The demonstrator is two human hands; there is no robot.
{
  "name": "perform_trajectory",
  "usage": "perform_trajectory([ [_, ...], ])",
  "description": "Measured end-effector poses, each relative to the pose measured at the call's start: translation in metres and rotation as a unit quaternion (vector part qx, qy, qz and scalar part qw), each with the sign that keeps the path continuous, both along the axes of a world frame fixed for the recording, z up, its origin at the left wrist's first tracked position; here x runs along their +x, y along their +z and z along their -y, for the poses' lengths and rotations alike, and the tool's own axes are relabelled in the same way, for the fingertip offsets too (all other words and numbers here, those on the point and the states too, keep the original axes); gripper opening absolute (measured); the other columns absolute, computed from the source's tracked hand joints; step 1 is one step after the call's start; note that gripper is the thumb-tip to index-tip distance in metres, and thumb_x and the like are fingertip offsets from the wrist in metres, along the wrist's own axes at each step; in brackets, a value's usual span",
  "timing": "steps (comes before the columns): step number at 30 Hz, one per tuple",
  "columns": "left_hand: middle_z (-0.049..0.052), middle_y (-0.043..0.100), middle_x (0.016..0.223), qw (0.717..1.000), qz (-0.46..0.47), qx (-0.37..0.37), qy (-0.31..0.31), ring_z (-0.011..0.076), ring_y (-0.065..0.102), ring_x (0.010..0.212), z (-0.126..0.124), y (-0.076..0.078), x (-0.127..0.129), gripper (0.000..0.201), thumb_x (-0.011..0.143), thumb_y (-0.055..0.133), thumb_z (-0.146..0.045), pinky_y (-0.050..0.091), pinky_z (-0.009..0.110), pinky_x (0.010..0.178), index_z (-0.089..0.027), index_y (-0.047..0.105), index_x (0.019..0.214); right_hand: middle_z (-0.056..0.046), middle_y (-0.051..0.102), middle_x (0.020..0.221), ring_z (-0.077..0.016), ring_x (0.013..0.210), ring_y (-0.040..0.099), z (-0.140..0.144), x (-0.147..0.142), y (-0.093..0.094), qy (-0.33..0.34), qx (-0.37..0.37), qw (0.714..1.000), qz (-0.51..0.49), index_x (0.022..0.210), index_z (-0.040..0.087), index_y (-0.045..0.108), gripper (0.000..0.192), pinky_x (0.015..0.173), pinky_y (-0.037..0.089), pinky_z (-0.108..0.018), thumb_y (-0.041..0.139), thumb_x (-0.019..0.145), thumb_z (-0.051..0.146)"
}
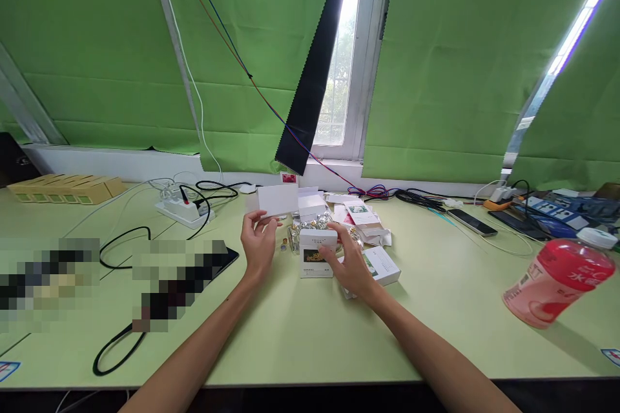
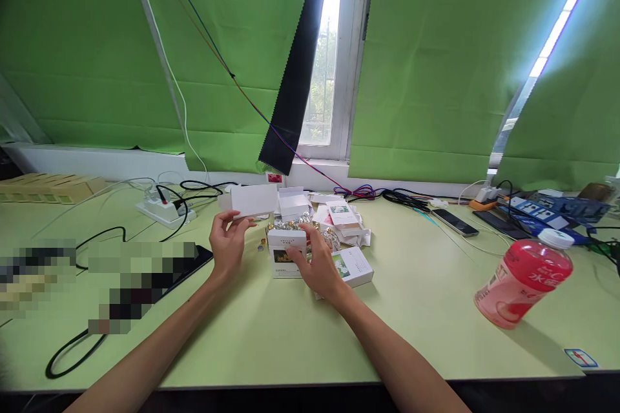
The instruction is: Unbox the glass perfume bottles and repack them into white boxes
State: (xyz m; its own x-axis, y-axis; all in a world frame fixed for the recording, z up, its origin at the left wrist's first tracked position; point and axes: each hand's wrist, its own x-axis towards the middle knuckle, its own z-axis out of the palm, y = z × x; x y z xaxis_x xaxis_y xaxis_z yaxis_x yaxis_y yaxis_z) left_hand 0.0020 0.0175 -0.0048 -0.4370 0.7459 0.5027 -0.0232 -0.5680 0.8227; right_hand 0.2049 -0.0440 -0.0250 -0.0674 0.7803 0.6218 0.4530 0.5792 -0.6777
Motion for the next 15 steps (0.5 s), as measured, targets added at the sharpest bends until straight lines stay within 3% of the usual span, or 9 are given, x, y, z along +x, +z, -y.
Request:
perform_trajectory([
  [5, 0.001, 0.057, 0.105, 0.999, -0.019, 0.023, -0.012, 0.0131, 0.07, 0.074, 0.0044, 0.0021, 0.0031, 0.034, 0.077, 0.073, -0.027, 0.055, 0.032, 0.079, -0.023, 0.051, 0.103, -0.006, 0.069, 0.103, -0.0234, 0.09, 0.063, -0.0014, 0.0003, -0.0004, 0.017, -0.012, 1.0, -0.002, 0.134, 0.024, 0.047, 0.04, 0.086, 0.05, -0.039, 0.053, 0.098, 0.041],
  [15, 0.001, 0.064, 0.1, 0.998, -0.003, -0.003, -0.06, 0.0139, 0.07, 0.068, 0.0075, 0.0038, 0.0073, 0.046, 0.075, 0.079, -0.034, 0.055, 0.032, 0.074, -0.025, 0.046, 0.105, -0.005, 0.07, 0.1, -0.0223, 0.089, 0.065, 0.001, 0.0034, 0.0063, 0.058, 0.002, 0.998, 0.005, 0.132, 0.024, 0.048, 0.037, 0.081, 0.051, -0.036, 0.054, 0.097, 0.035],
])
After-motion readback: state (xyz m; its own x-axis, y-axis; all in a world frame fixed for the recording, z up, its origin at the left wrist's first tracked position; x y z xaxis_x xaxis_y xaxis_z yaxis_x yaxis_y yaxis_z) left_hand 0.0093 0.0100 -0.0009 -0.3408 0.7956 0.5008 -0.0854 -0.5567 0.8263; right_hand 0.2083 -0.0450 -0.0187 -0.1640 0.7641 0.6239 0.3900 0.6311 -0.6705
